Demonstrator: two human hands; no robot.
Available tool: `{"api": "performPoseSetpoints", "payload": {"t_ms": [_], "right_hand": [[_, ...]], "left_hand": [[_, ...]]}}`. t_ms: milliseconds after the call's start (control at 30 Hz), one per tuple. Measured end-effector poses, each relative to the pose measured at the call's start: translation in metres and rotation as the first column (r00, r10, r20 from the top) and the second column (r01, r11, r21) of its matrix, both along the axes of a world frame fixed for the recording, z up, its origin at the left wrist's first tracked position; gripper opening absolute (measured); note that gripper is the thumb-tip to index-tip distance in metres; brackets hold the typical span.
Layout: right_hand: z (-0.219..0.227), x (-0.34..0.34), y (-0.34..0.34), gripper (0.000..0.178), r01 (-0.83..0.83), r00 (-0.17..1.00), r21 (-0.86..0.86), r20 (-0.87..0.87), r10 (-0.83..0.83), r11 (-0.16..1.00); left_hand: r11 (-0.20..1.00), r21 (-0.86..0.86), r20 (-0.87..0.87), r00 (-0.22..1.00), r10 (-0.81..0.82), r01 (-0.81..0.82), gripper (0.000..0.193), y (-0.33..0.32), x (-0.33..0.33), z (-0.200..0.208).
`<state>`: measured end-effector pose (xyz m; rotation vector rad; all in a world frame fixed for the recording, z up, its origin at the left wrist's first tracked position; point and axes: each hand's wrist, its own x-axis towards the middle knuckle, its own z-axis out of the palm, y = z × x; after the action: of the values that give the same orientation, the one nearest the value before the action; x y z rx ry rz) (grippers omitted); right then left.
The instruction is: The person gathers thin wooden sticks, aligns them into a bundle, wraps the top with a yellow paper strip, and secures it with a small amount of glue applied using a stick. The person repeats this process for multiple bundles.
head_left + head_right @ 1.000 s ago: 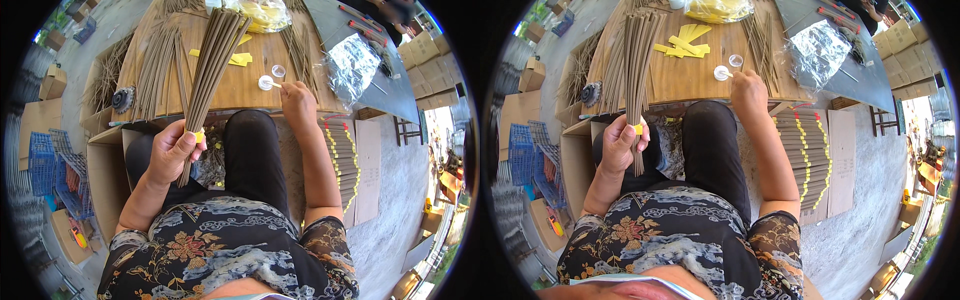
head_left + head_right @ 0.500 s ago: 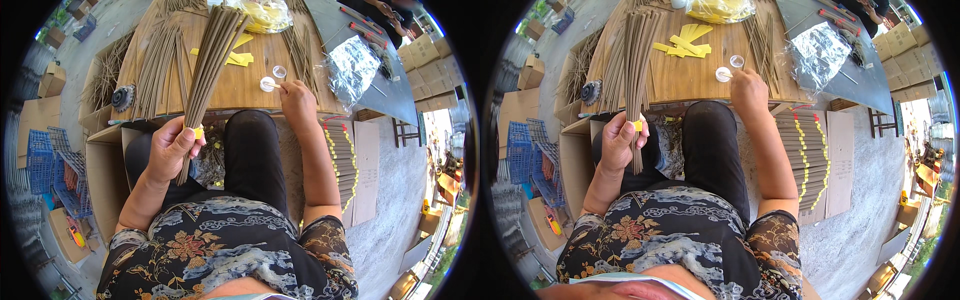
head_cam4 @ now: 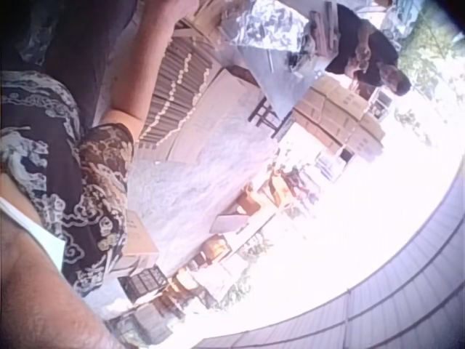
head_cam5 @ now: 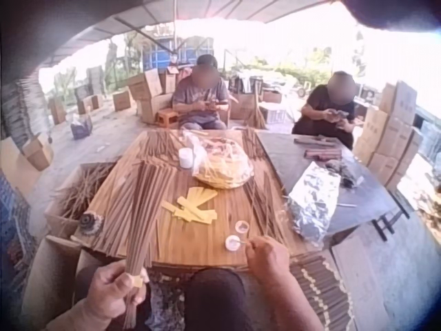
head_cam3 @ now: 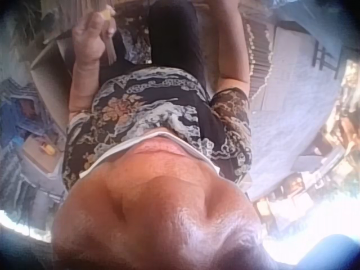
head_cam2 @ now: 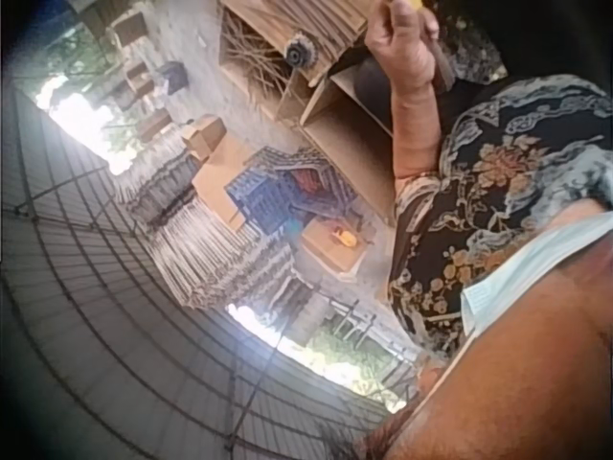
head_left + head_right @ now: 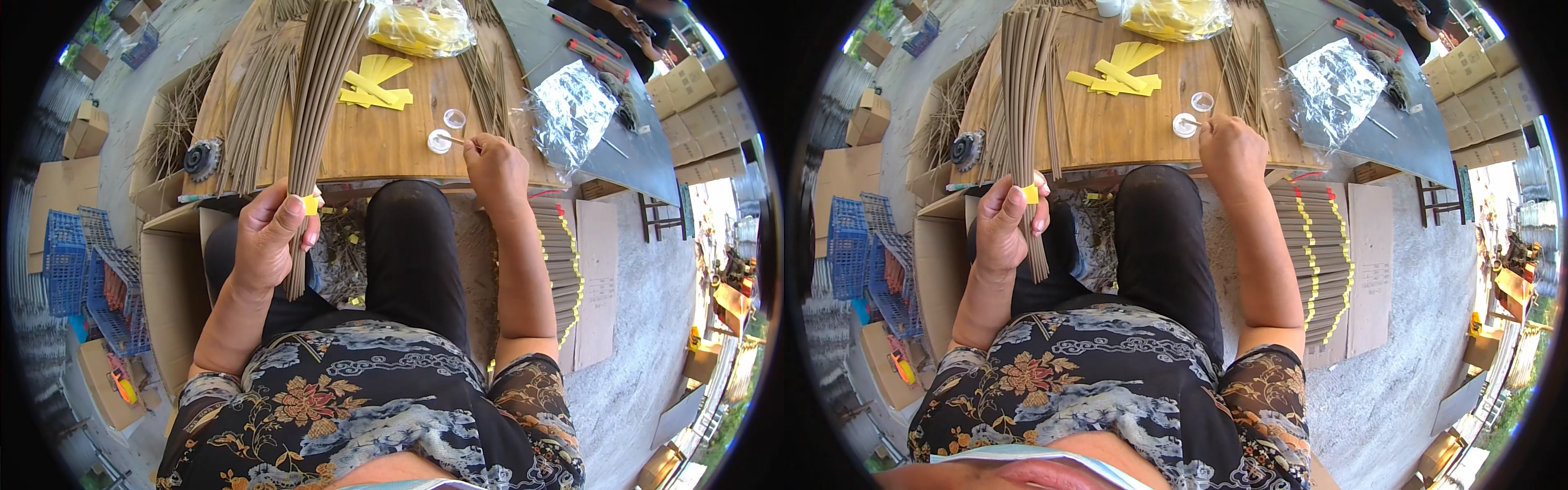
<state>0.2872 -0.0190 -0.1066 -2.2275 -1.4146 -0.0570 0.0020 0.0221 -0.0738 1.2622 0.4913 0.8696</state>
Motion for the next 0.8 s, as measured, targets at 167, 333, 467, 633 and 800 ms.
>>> {"api": "performPoseSetpoints", "payload": {"t_ms": [167, 333, 467, 633, 800], "right_hand": [[0.006, 0.011, -0.015, 0.02, 0.104, 0.921, 0.11, -0.386, -0.054, 0.988], [0.005, 0.015, -0.032, 0.02, 0.22, 0.392, 0.261, -0.906, 0.16, 0.94], [0.029, -0.02, -0.046, 0.014, 0.187, -0.07, 0.372, -0.918, 0.39, 0.909], [0.057, -0.08, -0.052, 0.015, 0.013, -0.163, 0.495, -0.856, 0.49, 0.869], [0.071, -0.115, -0.051, 0.015, -0.092, -0.165, 0.501, -0.86, 0.483, 0.86]], "left_hand": [[0.999, -0.024, 0.107, 0.994, -0.026, 0.029, 0.036, 0.002, 0.0, 0.006], [0.987, -0.108, 0.276, 0.958, -0.084, 0.117, 0.038, 0.007, -0.007, 0.014], [0.945, -0.18, 0.408, 0.895, -0.182, 0.274, 0.042, 0.01, -0.013, 0.02], [0.932, -0.248, 0.474, 0.872, -0.121, 0.263, 0.037, 0.001, -0.017, 0.028], [0.933, -0.274, 0.488, 0.87, -0.075, 0.234, 0.039, -0.012, -0.029, 0.037]]}}
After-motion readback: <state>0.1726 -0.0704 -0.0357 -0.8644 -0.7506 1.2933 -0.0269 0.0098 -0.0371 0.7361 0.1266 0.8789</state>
